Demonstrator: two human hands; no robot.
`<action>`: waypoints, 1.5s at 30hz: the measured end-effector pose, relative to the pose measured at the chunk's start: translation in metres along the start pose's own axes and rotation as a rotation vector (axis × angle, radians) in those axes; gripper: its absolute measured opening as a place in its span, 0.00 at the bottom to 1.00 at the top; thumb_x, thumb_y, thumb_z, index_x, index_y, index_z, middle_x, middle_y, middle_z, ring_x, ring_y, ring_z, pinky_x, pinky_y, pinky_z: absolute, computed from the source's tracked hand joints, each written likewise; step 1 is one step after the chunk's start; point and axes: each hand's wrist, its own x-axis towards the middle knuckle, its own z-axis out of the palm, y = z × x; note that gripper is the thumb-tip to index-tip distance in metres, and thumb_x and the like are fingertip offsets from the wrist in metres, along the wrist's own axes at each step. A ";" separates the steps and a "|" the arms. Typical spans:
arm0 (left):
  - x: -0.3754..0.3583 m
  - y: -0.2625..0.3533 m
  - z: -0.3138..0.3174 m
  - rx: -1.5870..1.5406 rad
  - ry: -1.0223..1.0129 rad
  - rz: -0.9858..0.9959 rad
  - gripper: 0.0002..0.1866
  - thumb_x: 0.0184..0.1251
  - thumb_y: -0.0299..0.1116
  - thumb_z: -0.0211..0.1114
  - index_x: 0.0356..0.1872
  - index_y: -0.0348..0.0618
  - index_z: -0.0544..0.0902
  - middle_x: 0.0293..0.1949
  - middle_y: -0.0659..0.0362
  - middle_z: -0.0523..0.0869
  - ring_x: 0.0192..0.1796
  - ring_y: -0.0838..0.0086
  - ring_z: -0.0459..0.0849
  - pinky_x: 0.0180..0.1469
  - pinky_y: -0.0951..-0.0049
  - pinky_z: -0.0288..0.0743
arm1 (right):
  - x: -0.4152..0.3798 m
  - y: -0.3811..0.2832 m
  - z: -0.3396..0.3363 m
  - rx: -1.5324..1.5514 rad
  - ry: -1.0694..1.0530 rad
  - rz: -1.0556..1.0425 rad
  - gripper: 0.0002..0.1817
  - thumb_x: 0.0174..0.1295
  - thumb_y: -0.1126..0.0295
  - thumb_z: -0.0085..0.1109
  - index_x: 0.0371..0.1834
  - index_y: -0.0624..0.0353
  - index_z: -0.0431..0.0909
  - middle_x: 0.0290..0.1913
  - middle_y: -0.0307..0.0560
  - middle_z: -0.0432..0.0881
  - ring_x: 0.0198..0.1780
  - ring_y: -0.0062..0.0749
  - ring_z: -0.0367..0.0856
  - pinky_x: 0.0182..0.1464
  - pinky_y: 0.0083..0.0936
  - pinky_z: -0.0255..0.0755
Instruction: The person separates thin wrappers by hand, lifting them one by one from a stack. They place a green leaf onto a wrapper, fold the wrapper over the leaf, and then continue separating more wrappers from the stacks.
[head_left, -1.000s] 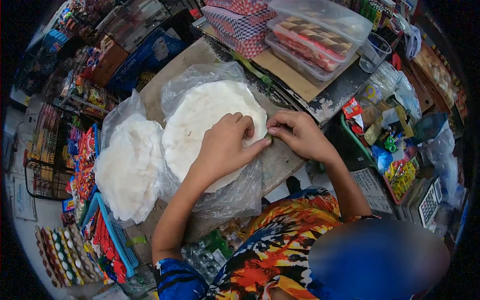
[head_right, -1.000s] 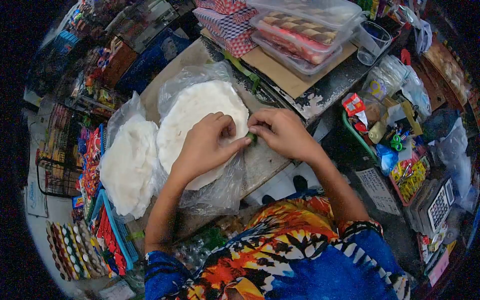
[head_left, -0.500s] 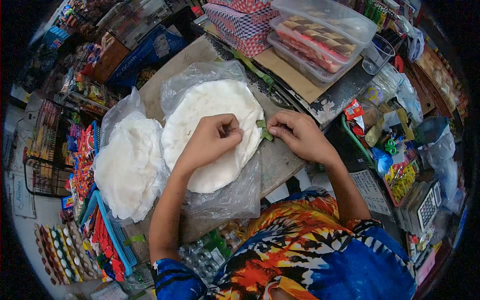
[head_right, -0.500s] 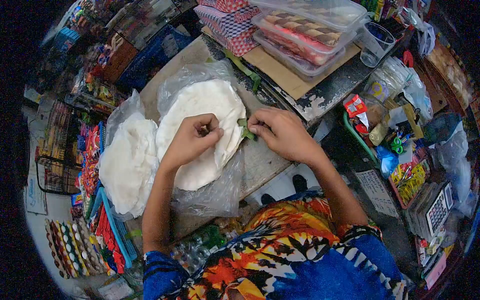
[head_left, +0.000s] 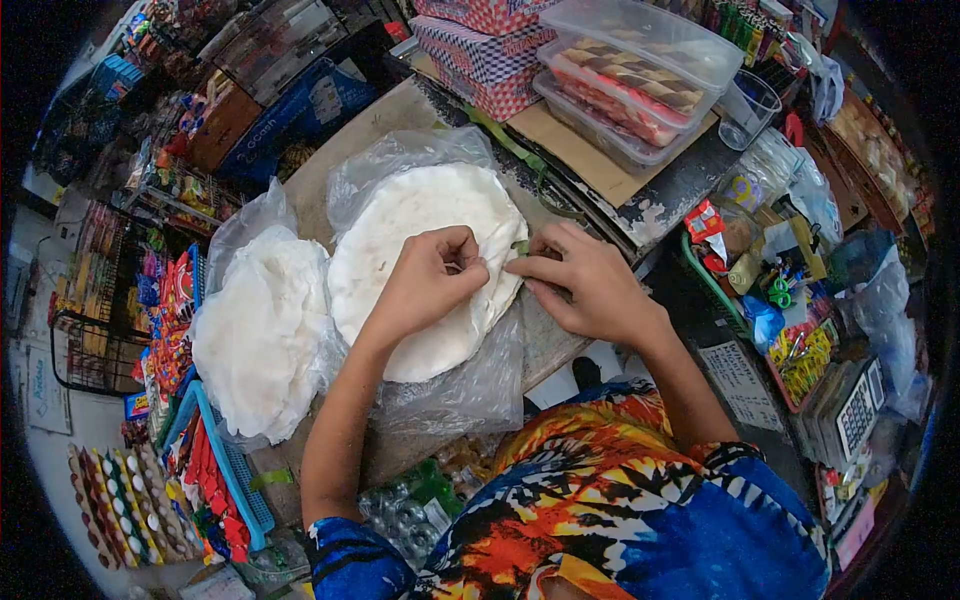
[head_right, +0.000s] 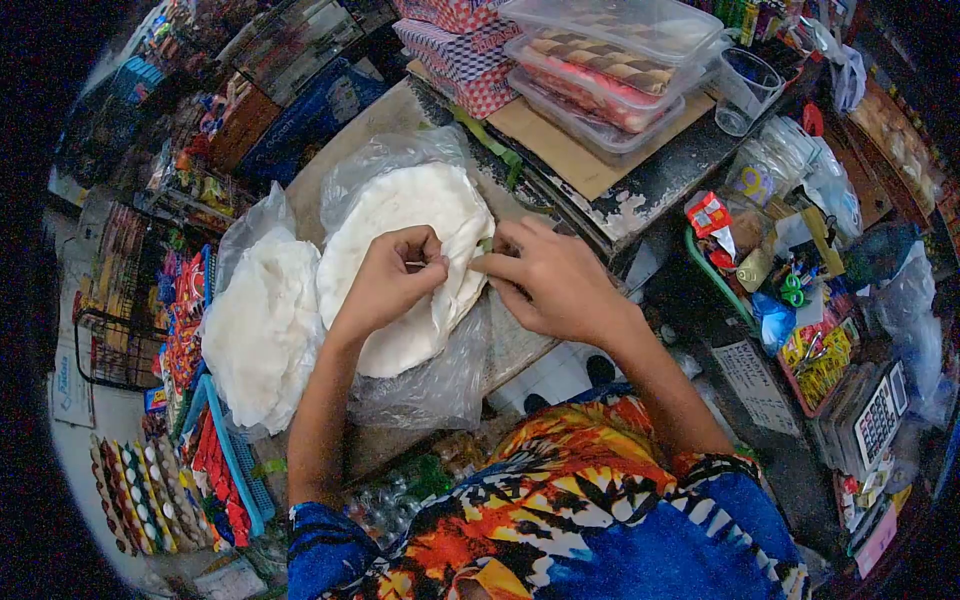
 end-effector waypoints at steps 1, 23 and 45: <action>-0.001 0.002 0.001 0.036 0.014 0.003 0.08 0.53 0.26 0.62 0.22 0.34 0.73 0.21 0.64 0.74 0.27 0.84 0.71 0.30 0.80 0.67 | -0.001 0.001 0.001 0.000 -0.001 -0.001 0.14 0.56 0.71 0.59 0.46 0.52 0.80 0.38 0.47 0.75 0.41 0.45 0.78 0.41 0.36 0.73; -0.045 -0.002 -0.035 0.098 0.382 0.059 0.09 0.53 0.22 0.60 0.21 0.36 0.69 0.21 0.65 0.71 0.28 0.84 0.70 0.32 0.82 0.67 | 0.006 0.006 0.007 0.081 0.071 0.004 0.08 0.54 0.68 0.63 0.34 0.59 0.83 0.36 0.47 0.76 0.41 0.43 0.76 0.40 0.35 0.72; -0.034 0.012 -0.069 0.731 0.307 -0.091 0.28 0.62 0.50 0.63 0.17 0.30 0.79 0.17 0.42 0.78 0.19 0.56 0.77 0.25 0.59 0.68 | 0.053 -0.005 0.046 -0.077 -0.094 -0.200 0.08 0.57 0.64 0.60 0.29 0.56 0.80 0.38 0.42 0.77 0.45 0.38 0.77 0.39 0.38 0.76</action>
